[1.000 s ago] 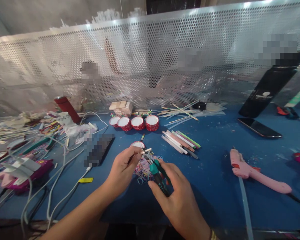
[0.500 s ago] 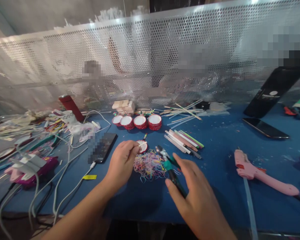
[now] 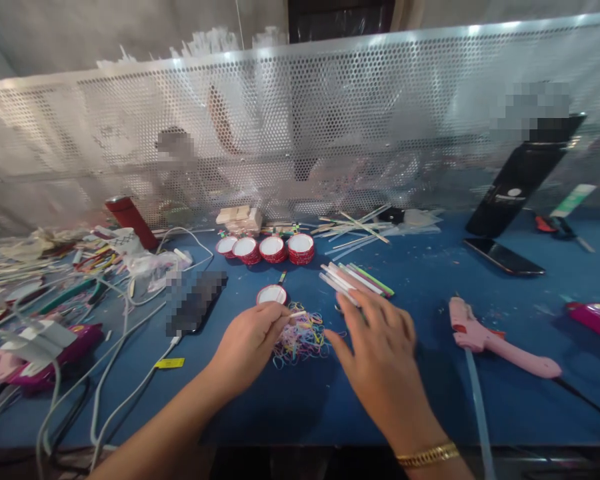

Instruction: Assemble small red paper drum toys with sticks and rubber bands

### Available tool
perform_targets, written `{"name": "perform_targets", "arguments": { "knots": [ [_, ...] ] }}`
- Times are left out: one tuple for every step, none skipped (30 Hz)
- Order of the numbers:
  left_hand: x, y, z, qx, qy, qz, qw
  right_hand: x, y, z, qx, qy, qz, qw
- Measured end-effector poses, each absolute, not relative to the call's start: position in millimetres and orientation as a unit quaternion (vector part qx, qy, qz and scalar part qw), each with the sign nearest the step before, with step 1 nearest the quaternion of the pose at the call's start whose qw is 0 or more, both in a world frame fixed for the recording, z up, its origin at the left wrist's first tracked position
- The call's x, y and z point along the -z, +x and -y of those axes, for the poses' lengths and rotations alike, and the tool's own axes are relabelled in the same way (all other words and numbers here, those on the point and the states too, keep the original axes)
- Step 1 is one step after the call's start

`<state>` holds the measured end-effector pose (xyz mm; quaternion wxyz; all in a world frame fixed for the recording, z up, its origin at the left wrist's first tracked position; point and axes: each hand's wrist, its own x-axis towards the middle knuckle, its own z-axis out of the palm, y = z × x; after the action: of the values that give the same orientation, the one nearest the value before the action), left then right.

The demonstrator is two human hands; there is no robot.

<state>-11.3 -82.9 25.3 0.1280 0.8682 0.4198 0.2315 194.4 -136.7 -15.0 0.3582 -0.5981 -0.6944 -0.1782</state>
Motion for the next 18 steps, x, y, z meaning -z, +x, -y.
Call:
{"name": "perform_targets", "arguments": {
  "knots": [
    [-25, -11, 83, -0.227, 0.873, -0.417, 0.116, 7, 188, 135, 0.158, -0.576, 0.716, 0.360],
    [-25, -10, 83, -0.221, 0.877, -0.414, 0.102, 0, 181, 133, 0.141, -0.560, 0.737, 0.351],
    [-24, -10, 82, -0.215, 0.880, -0.414, 0.086, -6, 175, 131, 0.134, -0.548, 0.752, 0.341],
    [-24, -10, 82, -0.210, 0.883, -0.414, 0.069, -10, 169, 129, 0.127, -0.541, 0.764, 0.326],
    [-24, -10, 82, -0.203, 0.886, -0.414, 0.053, -13, 165, 128, 0.123, -0.540, 0.773, 0.310],
    [-23, -10, 81, -0.197, 0.887, -0.415, 0.039, -15, 162, 126, 0.122, -0.541, 0.778, 0.295],
    [-23, -10, 81, -0.191, 0.888, -0.417, 0.027, -16, 160, 125, 0.123, -0.542, 0.782, 0.282],
    [-23, -11, 81, -0.186, 0.890, -0.417, 0.018, -16, 159, 124, 0.127, -0.543, 0.785, 0.271],
    [-23, -11, 81, -0.181, 0.892, -0.415, 0.011, -16, 158, 123, 0.131, -0.542, 0.787, 0.262],
    [-22, -11, 81, -0.178, 0.894, -0.412, 0.005, -15, 158, 121, 0.137, -0.540, 0.790, 0.256],
    [-22, -11, 81, -0.174, 0.896, -0.408, -0.002, -14, 158, 120, 0.140, -0.536, 0.794, 0.252],
    [-22, -11, 81, -0.171, 0.898, -0.405, -0.009, -13, 158, 119, 0.142, -0.532, 0.797, 0.249],
    [-22, -11, 81, -0.167, 0.900, -0.403, -0.015, -11, 158, 118, 0.142, -0.527, 0.801, 0.247],
    [-22, -11, 81, -0.162, 0.900, -0.403, -0.021, -10, 158, 117, 0.139, -0.524, 0.803, 0.247],
    [-22, -11, 82, -0.158, 0.900, -0.406, -0.027, -9, 158, 116, 0.135, -0.522, 0.805, 0.248],
    [-23, -11, 83, -0.154, 0.899, -0.409, -0.031, -7, 157, 115, 0.129, -0.519, 0.807, 0.252],
    [-23, -11, 84, -0.153, 0.897, -0.413, -0.036, -6, 157, 115, 0.122, -0.517, 0.808, 0.257],
    [-24, -11, 86, -0.152, 0.895, -0.417, -0.040, -6, 156, 115, 0.116, -0.515, 0.808, 0.262]
  ]
}}
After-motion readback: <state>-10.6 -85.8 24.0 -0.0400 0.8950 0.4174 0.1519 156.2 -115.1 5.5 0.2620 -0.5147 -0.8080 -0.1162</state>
